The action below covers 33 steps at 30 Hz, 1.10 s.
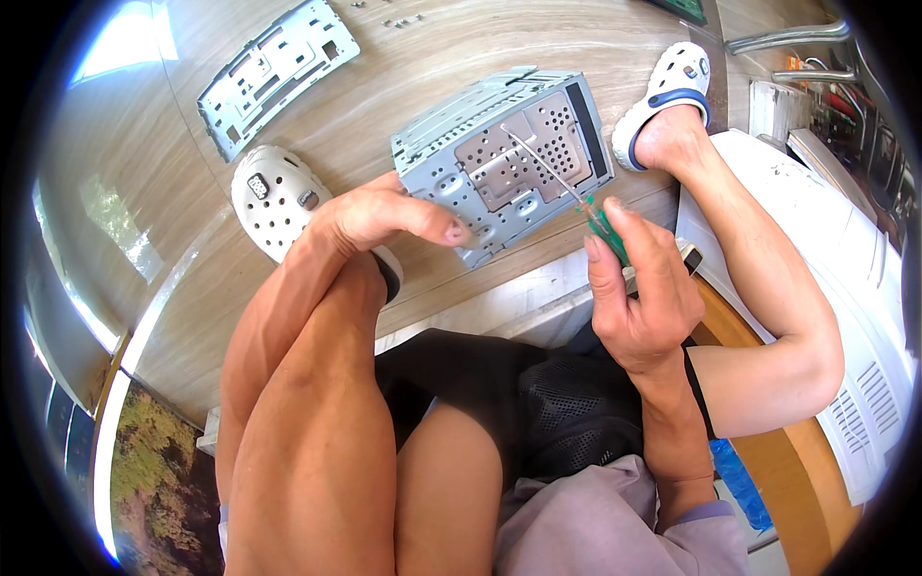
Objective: The person disassembles a car stereo by using a screwdriver to remove screws from the metal casing, then lifts off a metal panel and handles the internal components.
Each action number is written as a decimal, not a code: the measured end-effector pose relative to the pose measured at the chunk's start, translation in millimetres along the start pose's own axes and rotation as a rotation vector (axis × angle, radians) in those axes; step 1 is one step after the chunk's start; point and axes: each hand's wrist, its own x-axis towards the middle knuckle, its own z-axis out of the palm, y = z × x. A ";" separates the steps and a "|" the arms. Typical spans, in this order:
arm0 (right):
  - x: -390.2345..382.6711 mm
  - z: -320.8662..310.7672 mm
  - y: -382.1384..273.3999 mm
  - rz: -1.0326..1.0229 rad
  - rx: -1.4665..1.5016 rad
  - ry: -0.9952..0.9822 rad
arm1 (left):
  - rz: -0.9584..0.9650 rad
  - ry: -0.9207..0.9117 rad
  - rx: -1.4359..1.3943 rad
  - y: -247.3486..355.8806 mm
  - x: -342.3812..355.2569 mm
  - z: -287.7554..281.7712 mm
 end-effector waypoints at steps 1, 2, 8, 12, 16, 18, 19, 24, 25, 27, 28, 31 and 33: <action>0.1 -0.4 -0.8 -0.004 0.000 0.001 | 0.010 0.003 -0.007 1.2 -1.2 1.7; 0.2 -1.0 -1.7 -0.005 0.000 0.001 | 0.014 0.004 -0.005 1.6 -2.0 2.4; 2.8 -0.7 -1.3 -0.004 0.011 -0.013 | 0.014 -0.016 0.002 3.3 0.5 1.5; 1.2 -0.2 -1.9 -0.003 0.023 -0.022 | 0.009 -0.005 0.010 2.1 -0.5 1.6; 1.8 -1.6 -3.8 -0.026 0.015 -0.042 | 0.006 0.011 0.032 1.7 -1.1 0.3; 1.6 -2.3 -4.6 -0.035 0.023 -0.051 | -0.001 0.012 0.033 2.7 -1.3 0.4; 1.5 -2.3 -4.6 -0.036 0.024 -0.051 | -0.009 0.013 0.035 3.1 -1.4 0.5; -0.5 -3.2 -3.7 -0.047 0.053 -0.071 | 0.002 0.013 0.022 3.9 -1.5 2.6; -1.7 -4.2 -3.8 -0.048 0.055 -0.071 | 0.012 0.020 0.017 4.7 -2.3 3.7; -5.0 -8.3 -4.1 -0.040 0.021 -0.097 | 0.003 0.017 0.036 5.0 -2.6 2.2; -6.3 -10.7 -4.3 -0.041 0.021 -0.097 | -0.007 0.013 0.056 5.1 -2.5 1.3; -11.3 -16.4 -4.6 -0.008 0.025 -0.130 | -0.019 0.007 0.050 2.8 -1.3 -0.5; -15.9 -18.1 -4.4 -0.002 0.040 -0.132 | -0.016 0.010 0.050 4.3 -1.9 1.2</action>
